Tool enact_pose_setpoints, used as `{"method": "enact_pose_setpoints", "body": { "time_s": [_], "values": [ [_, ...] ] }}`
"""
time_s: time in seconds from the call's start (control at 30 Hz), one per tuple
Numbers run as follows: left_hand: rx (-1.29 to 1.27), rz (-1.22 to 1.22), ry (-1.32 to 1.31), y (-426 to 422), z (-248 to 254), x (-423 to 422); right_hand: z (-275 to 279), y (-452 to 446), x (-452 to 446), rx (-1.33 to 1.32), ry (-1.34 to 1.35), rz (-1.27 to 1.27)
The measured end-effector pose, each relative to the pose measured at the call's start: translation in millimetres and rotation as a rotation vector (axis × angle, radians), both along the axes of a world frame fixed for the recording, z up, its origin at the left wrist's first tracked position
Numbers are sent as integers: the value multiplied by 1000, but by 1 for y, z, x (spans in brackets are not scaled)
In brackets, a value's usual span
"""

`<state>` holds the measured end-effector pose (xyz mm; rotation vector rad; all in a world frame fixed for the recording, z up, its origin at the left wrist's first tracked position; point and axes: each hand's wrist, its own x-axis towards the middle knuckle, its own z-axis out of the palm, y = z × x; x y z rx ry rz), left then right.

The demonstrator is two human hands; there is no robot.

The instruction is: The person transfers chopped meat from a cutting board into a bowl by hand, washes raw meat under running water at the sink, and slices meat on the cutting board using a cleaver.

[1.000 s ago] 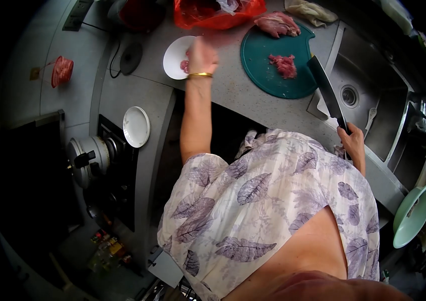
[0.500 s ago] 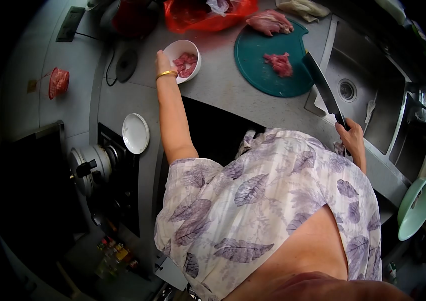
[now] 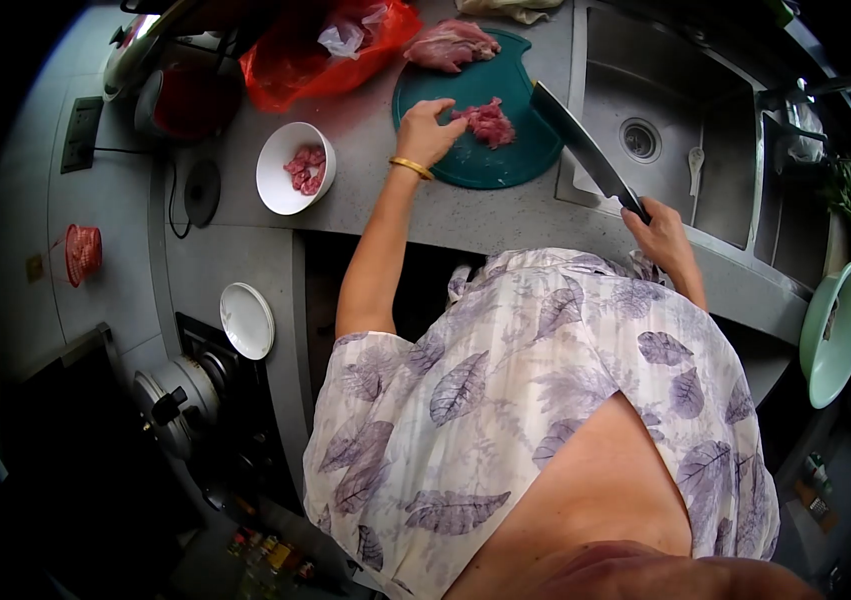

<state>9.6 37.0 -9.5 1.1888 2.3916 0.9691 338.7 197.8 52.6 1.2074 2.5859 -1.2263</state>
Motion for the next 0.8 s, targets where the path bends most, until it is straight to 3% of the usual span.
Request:
{"method": "enact_pose_setpoints", "body": {
  "time_s": [0.07,0.1,0.2,0.33,0.53,0.67,0.73,0.8],
  "values": [
    [-77,-78,291,12,0,6,0,-2,0,11,8,14],
    [-114,-120,158,16,-5,5,1,-3,-1,7,8,17],
    [-80,-244,201,18,-8,7,5,-4,-2,4,9,16],
    [11,-201,144,18,-8,20,-4,-1,1,14,25,14],
    [98,64,62,17,-11,42,-3,0,2,15,24,16],
    [206,223,-241,2,-14,32,-11,0,5,42,64,28],
    [367,269,-607,-5,-17,22,-10,0,5,30,65,25],
    [358,273,-607,-11,-18,15,-14,1,6,24,80,25]
  ]
}}
